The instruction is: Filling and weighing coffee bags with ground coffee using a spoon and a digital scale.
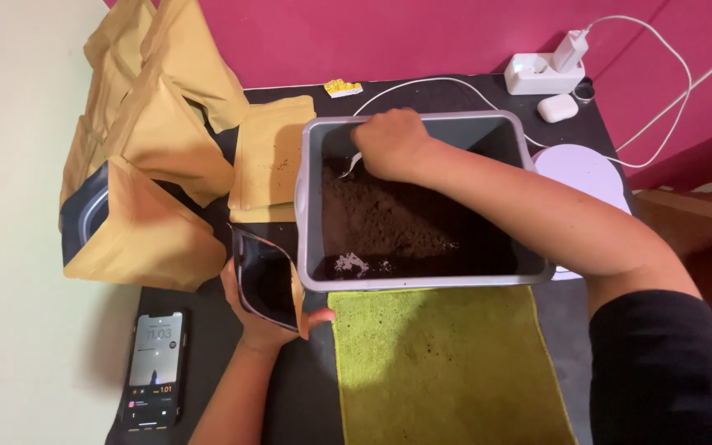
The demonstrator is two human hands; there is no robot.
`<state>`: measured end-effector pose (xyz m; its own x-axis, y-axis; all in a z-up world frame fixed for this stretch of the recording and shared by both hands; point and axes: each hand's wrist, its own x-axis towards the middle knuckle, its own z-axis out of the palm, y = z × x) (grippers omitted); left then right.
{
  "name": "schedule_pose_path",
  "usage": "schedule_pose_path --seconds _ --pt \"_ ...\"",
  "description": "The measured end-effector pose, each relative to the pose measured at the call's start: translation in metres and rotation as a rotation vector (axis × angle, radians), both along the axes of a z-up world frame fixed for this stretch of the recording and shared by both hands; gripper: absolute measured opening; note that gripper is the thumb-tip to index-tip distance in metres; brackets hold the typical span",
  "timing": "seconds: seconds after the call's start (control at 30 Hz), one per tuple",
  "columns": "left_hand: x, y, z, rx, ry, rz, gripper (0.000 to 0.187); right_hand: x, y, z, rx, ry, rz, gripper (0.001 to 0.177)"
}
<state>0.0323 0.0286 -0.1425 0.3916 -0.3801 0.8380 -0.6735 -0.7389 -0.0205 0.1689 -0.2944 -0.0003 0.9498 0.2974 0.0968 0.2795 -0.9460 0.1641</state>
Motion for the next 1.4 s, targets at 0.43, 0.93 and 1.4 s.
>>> schedule_pose_path --seconds 0.43,0.93,1.4 --pt "0.008 -0.019 0.03 -0.586 0.29 -0.638 0.146 -0.062 -0.043 0.082 0.366 0.186 -0.033 0.022" --pt "-0.019 -0.031 0.094 -0.469 -0.028 -0.586 0.056 -0.194 -0.055 0.223 0.511 0.065 0.166 0.018" --pt "-0.029 -0.032 0.077 -0.461 0.241 -0.41 0.145 -0.221 -0.009 0.201 0.43 -0.162 0.555 0.018"
